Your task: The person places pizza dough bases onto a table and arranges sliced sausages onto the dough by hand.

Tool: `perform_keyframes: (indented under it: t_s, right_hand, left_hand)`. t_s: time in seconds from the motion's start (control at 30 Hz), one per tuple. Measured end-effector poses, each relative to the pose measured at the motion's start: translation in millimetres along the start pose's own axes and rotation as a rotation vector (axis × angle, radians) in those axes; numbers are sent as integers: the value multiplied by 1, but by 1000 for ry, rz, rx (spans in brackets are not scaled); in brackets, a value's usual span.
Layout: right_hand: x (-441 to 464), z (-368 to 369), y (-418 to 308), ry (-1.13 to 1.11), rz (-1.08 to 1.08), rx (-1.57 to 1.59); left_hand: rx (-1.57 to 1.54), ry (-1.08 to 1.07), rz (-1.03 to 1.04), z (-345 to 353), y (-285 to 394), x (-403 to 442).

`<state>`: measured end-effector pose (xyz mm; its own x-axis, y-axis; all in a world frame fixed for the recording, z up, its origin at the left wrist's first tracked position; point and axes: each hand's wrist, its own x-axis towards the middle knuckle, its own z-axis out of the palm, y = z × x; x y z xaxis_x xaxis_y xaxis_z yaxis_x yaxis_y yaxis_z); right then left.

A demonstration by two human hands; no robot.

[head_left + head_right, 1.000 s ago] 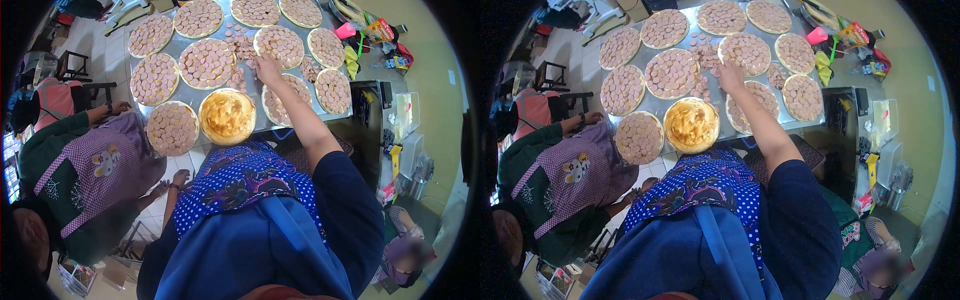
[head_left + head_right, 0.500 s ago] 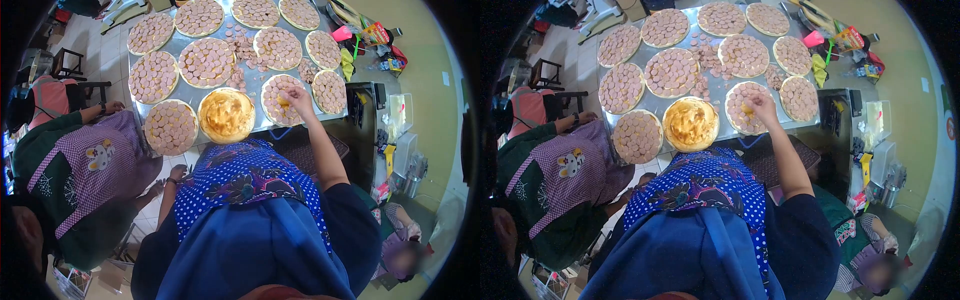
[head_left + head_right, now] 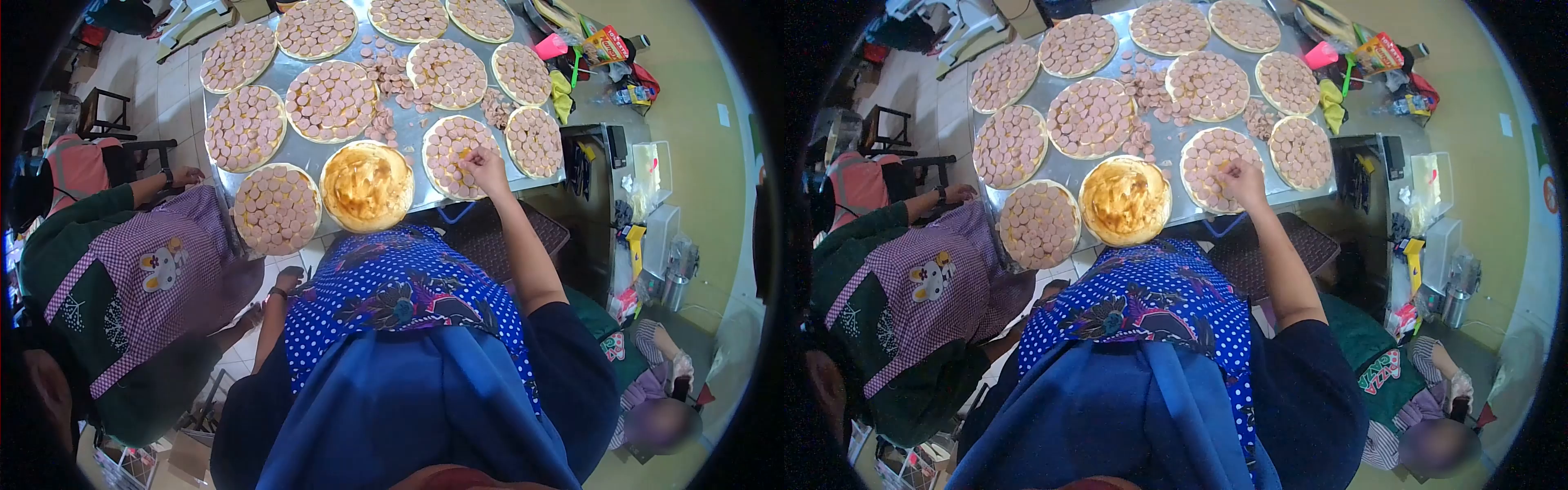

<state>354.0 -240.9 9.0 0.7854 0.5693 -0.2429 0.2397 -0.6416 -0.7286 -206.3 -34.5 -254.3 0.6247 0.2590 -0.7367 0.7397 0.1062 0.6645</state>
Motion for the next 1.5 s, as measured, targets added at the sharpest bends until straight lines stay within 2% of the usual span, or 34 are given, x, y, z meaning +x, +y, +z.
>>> perform_keyframes:
  t_s: [0.03,0.1,0.13,0.2,0.23,0.3,0.33,0.4,0.43,0.5,0.63,0.7,0.73,0.8,0.87,0.93,0.97,1.03,1.07,1.13,1.17,1.2,1.23,1.3,1.33,1.4,1.47,1.5]
  right_hand:
    - [-2,-1,2,-36,15,-89]
    - [-4,2,0,-24,-11,-135]
    - [-5,5,-2,-11,-36,-179]
    - [-2,8,-10,43,-91,-261]
    - [0,9,-17,103,-143,-344]
    - [13,16,-33,77,-212,-301]
    - [19,21,-42,55,-273,-259]
    - [33,41,-65,5,-304,-229]
    - [42,54,-75,-46,-338,-196]
    - [60,84,-77,17,-485,-269]
    - [78,113,-83,7,-493,-266]
    - [78,109,-91,-156,-272,-184]
    - [77,106,-88,-156,-270,-183]
    - [77,92,-79,-158,-298,57]
    - [72,62,-68,-161,-217,331]
    - [58,23,-57,-115,-71,434]
    - [53,6,-43,-90,-89,390]
    - [39,-12,-13,-56,-105,344]
    - [30,-16,3,-67,-44,298]
    - [14,-19,12,-68,18,251]
    - [7,-17,13,-45,14,109]
    - [1,-14,12,-23,13,-32]
    - [-1,-11,12,-14,17,-29]
    - [-8,-4,10,51,-32,-154]
    - [-12,-3,7,85,-48,-264]
    - [-12,-2,5,99,-36,-293]
    - [-14,-1,4,108,-26,-324]
    - [-15,-2,1,105,-21,-371]
  left_hand:
    - [-2,-1,1,-2,-12,5]
    - [838,-47,468,-5,-26,10]
    - [836,-42,465,-3,-16,6]
    - [-290,113,-197,6,13,-7]
    - [-294,120,-197,6,34,-18]
    - [-256,192,-140,4,67,-39]
    - [-257,193,-143,3,58,-37]
    - [177,90,110,2,44,-31]
    - [175,92,109,5,52,-34]
    - [-304,195,-181,11,77,-46]
    - [-84,151,-140,14,71,-48]
    - [-310,198,-266,19,64,-52]
    - [-293,183,-285,19,59,-52]
    - [-283,168,-315,21,41,-49]
    - [-275,153,-344,22,21,-43]
    - [-153,149,-279,21,5,-38]
    - [-151,145,-277,20,-10,-33]
    - [604,52,238,18,-35,-22]
    - [606,46,245,17,-33,-19]
    - [307,14,52,12,-22,-14]
    - [312,8,59,10,-16,-10]
    - [-20,59,-109,8,-5,-8]
    - [-351,109,-276,5,8,-7]
    - [-285,134,-292,0,27,-6]
    - [-255,110,-231,-3,28,-4]
    - [-220,83,-168,-8,20,4]
    - [682,3,410,-17,-3,12]
    - [685,2,410,-17,2,10]
